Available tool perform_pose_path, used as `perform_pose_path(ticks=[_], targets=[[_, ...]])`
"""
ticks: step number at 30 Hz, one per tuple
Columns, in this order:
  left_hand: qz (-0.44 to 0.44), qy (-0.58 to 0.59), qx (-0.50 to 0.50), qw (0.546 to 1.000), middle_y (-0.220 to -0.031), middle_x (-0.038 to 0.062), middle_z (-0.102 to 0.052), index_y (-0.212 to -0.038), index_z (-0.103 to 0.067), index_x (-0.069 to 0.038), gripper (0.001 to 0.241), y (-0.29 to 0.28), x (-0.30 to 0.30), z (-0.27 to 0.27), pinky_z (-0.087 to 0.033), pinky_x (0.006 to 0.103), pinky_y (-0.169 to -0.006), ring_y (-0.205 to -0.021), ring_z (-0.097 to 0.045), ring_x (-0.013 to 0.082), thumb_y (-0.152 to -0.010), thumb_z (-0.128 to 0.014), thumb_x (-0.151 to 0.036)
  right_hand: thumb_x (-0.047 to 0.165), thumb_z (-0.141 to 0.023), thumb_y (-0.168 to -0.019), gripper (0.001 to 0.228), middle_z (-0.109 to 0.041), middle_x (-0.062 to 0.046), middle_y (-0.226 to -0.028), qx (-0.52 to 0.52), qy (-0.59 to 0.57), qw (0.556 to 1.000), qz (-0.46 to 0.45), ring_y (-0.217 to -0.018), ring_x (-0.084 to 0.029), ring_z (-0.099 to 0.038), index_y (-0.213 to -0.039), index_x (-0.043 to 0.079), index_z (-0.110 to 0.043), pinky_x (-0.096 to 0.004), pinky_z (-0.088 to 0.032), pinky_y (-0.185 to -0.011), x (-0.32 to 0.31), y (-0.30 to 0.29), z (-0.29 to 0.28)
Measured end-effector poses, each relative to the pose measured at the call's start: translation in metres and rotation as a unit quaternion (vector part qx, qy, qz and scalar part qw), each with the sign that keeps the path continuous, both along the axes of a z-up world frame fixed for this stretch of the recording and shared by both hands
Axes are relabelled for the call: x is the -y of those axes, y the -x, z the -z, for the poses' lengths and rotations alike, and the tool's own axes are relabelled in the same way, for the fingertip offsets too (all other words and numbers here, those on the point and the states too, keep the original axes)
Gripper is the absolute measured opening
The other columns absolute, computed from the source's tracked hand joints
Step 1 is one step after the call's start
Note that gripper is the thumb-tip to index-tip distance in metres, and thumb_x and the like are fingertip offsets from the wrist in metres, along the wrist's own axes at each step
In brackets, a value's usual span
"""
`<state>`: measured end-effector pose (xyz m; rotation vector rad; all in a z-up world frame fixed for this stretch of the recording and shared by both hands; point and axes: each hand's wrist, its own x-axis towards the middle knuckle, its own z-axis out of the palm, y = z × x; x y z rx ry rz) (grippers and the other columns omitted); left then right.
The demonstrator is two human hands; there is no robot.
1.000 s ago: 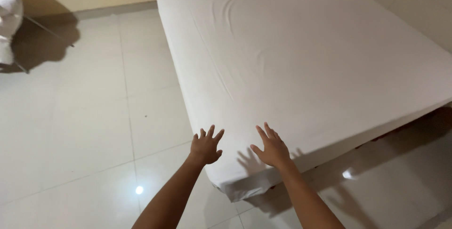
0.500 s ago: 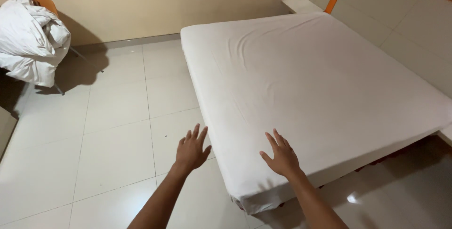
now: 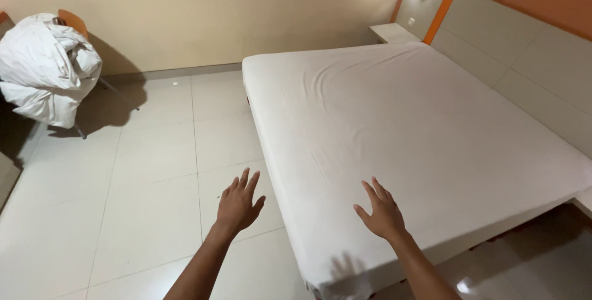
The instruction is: The person tucks a white fitted sheet onto a mattress, smoothing the fabric and securing the corners. They then pick up a white duvet from a chair, fold it into a bundle, and place it on the bed.
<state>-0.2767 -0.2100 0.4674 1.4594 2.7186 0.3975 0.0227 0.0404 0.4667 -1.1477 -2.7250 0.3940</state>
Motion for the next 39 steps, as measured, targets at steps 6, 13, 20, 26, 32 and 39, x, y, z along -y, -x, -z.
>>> perform_pose_path(ticks=[6, 13, 20, 26, 32, 39], targets=[[0.012, 0.012, -0.026, 1.000, -0.167, 0.014, -0.024, -0.158, -0.029, -0.020, 0.072, 0.040, -0.055, 0.003, -0.033, 0.0528, -0.118, -0.150, -0.033, 0.0361, -0.098, -0.060, -0.043, 0.047, -0.065, -0.092, 0.075, -0.021, -0.006, -0.169, -0.001, -0.021, 1.000, 0.006, -0.152, -0.028, -0.028, -0.157, 0.024, -0.033, -0.046, -0.032, -0.120, -0.058, 0.030, 0.004], [-0.021, 0.038, -0.016, 0.999, -0.168, 0.012, -0.021, -0.160, -0.026, -0.022, 0.072, 0.088, -0.121, -0.020, -0.030, 0.0525, -0.121, -0.151, -0.030, 0.0355, -0.099, -0.059, -0.044, 0.048, -0.065, -0.092, 0.076, -0.022, -0.007, -0.168, 0.016, -0.063, 0.998, -0.017, -0.151, -0.029, -0.029, -0.157, 0.023, -0.034, -0.046, -0.029, -0.123, -0.134, 0.076, -0.004], [-0.040, 0.008, -0.023, 0.999, -0.167, 0.013, -0.025, -0.158, -0.029, -0.020, 0.071, 0.134, -0.145, -0.016, -0.032, 0.0521, -0.119, -0.149, -0.033, 0.0372, -0.099, -0.059, -0.043, 0.046, -0.066, -0.092, 0.075, -0.021, -0.005, -0.170, 0.012, -0.020, 1.000, -0.016, -0.153, -0.028, -0.029, -0.156, 0.024, -0.035, -0.044, -0.033, -0.121, -0.183, 0.128, -0.012], [-0.051, -0.022, -0.028, 0.998, -0.165, 0.013, -0.029, -0.157, -0.033, -0.020, 0.070, 0.185, -0.163, -0.009, -0.035, 0.0517, -0.117, -0.147, -0.037, 0.0373, -0.097, -0.062, -0.043, 0.045, -0.067, -0.092, 0.075, -0.021, -0.007, -0.169, -0.003, -0.019, 1.000, -0.017, -0.152, -0.031, -0.028, -0.156, 0.023, -0.035, -0.045, -0.033, -0.120, -0.215, 0.184, -0.009], [-0.048, -0.030, -0.034, 0.998, -0.165, 0.012, -0.029, -0.156, -0.033, -0.020, 0.070, 0.265, -0.188, 0.001, -0.034, 0.0506, -0.117, -0.148, -0.036, 0.0349, -0.097, -0.061, -0.044, 0.044, -0.066, -0.091, 0.074, -0.021, -0.005, -0.170, -0.028, -0.009, 1.000, 0.005, -0.152, -0.028, -0.030, -0.156, 0.023, -0.036, -0.046, -0.031, -0.121, -0.248, 0.260, 0.006], [-0.036, 0.003, -0.020, 0.999, -0.166, 0.010, -0.026, -0.157, -0.032, -0.022, 0.070, 0.383, -0.223, -0.008, -0.030, 0.0501, -0.120, -0.150, -0.031, 0.0326, -0.098, -0.055, -0.052, 0.046, -0.065, -0.093, 0.076, -0.019, -0.002, -0.170, 0.009, -0.047, 0.999, 0.023, -0.155, -0.022, -0.023, -0.157, 0.023, -0.031, -0.047, -0.017, -0.127, -0.274, 0.365, 0.006]])
